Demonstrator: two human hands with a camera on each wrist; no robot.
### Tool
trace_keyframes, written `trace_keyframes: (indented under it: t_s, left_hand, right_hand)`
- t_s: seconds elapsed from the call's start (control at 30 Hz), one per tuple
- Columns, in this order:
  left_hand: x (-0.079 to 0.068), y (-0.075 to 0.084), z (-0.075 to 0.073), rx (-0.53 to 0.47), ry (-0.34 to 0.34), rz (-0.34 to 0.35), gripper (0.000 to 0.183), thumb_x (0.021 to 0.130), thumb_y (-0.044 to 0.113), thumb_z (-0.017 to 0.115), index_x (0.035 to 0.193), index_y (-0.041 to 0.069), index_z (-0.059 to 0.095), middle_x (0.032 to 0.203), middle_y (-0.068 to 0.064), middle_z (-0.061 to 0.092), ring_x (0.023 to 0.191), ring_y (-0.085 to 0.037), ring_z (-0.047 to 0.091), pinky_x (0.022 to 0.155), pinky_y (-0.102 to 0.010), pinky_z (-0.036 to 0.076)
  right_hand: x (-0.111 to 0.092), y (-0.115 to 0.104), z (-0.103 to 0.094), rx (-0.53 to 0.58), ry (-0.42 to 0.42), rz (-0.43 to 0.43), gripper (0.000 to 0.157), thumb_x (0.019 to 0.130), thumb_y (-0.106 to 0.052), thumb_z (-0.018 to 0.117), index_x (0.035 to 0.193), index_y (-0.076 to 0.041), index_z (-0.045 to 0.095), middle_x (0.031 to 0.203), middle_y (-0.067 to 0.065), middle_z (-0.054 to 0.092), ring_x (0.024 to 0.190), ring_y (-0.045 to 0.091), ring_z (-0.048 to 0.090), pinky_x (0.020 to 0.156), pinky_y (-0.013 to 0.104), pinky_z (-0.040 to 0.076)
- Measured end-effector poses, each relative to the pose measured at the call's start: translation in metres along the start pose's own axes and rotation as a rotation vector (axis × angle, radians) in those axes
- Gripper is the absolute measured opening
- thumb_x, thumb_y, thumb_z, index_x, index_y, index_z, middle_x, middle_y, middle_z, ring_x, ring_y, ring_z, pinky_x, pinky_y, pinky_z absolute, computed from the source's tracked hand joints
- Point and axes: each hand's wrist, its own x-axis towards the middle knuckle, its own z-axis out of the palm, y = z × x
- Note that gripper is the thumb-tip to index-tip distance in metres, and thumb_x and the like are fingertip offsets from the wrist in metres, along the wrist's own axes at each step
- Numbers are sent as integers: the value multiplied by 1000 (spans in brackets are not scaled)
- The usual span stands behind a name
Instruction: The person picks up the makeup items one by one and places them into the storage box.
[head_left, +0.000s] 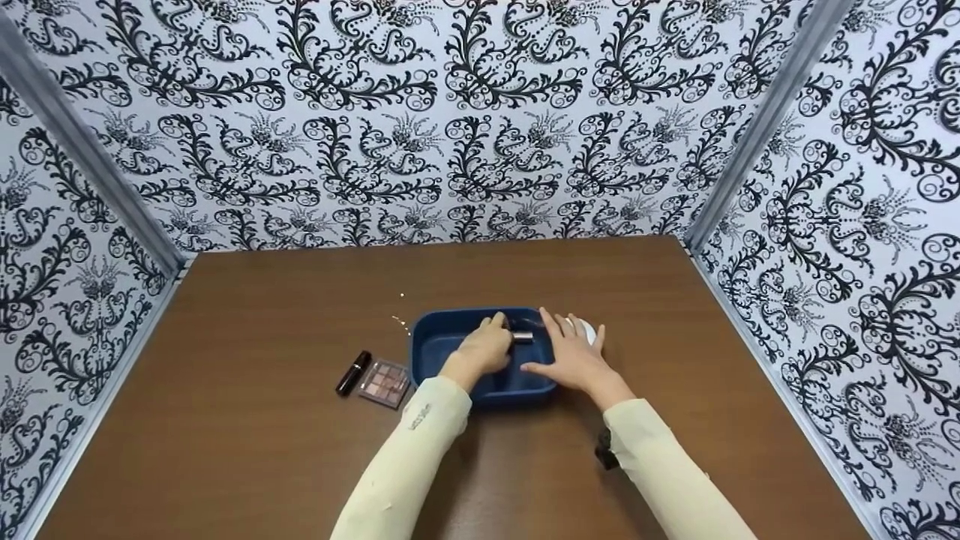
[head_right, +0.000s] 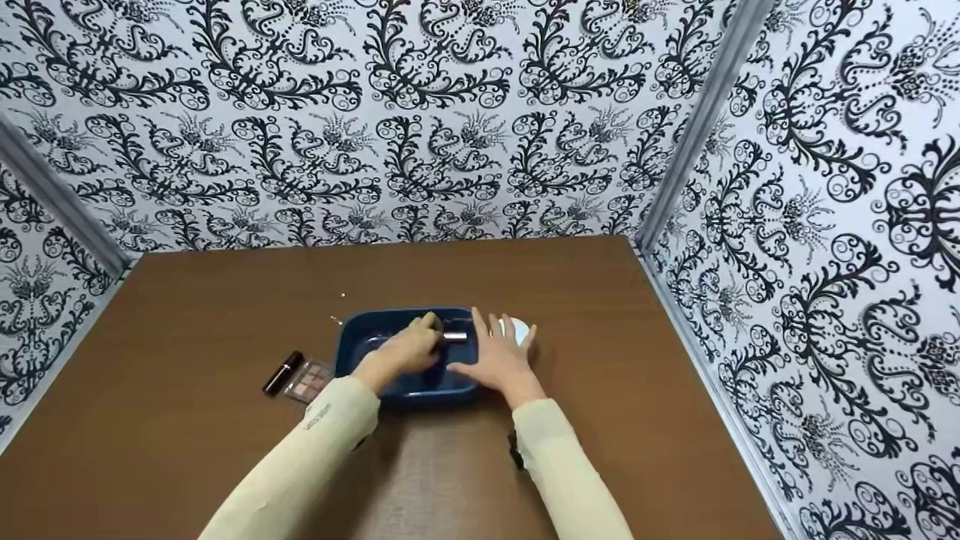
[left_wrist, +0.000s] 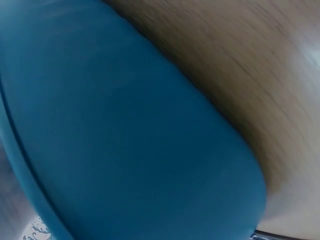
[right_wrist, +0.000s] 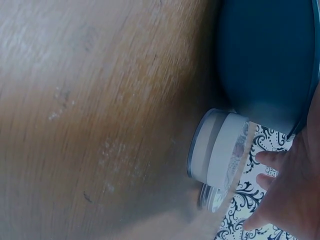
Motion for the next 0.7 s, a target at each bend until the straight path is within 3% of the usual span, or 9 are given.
trace_keyframes:
  t_s: [0.33, 0.7]
  left_hand:
    - [-3, 2, -1, -3, -22, 16, 26, 95, 13, 63, 118, 6, 71, 132, -9, 53, 120, -27, 53, 101, -39, 51]
    - [-13, -6, -24, -36, -48, 59, 45, 94, 4, 57, 135, 22, 65, 145, -1, 56, 135, -24, 50, 110, -40, 45]
  right_hand:
    - [-1, 0, 2, 11, 6, -9, 108, 80, -70, 66, 162, -21, 15, 162, 16, 31, 152, 44, 18, 111, 80, -1]
    - [-1, 1, 0, 8, 16, -16, 107, 80, -69, 67, 162, -23, 15, 162, 16, 30, 152, 45, 19, 110, 81, 1]
